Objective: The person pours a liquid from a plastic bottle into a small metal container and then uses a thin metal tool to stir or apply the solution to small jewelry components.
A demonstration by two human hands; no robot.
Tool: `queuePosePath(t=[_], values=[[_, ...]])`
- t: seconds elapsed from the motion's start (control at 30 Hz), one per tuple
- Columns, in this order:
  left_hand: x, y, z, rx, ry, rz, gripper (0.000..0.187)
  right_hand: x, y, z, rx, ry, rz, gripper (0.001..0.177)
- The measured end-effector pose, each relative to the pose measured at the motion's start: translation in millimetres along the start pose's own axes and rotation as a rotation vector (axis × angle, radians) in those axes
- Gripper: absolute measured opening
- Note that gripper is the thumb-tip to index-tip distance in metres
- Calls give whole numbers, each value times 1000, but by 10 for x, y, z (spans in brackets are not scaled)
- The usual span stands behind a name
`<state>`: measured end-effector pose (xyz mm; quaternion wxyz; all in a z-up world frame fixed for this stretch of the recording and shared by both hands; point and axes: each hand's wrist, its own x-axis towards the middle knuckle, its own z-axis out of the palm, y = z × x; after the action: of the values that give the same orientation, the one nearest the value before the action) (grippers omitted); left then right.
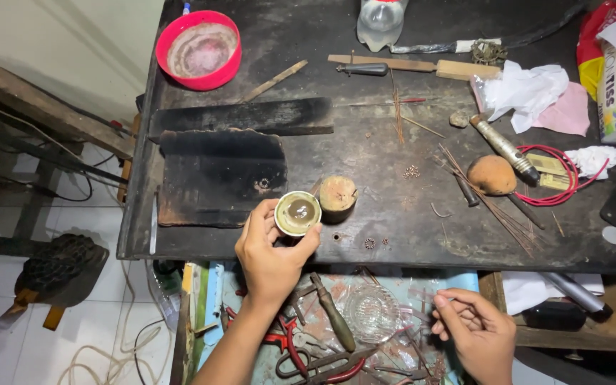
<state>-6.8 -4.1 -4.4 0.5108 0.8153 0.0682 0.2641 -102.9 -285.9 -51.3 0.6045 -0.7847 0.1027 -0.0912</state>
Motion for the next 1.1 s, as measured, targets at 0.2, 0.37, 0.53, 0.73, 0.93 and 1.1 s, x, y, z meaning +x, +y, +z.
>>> queuePosePath(t=[0.2, 0.37, 0.53, 0.73, 0.93, 1.1], values=[[-73, 11, -51, -53, -72, -71, 59, 8, 34, -23, 1, -18, -5, 11], [-138, 99, -102, -79, -129, -94, 59, 0, 44, -25, 22, -15, 28, 11], [-200, 182, -150, -97, -187, -117, 56, -9, 38, -41, 22, -24, 14, 11], [-271, 208, -157, -57, -200, -97, 59, -18, 71, -47, 21, -27, 30, 10], [-357, 194, -165, -60, -265, -153, 60, -27, 36, -54, 12, -36, 33, 10], [-380, 141, -149, 144, -333, -33, 59, -25, 37, -57, -3, -46, 2, 10]])
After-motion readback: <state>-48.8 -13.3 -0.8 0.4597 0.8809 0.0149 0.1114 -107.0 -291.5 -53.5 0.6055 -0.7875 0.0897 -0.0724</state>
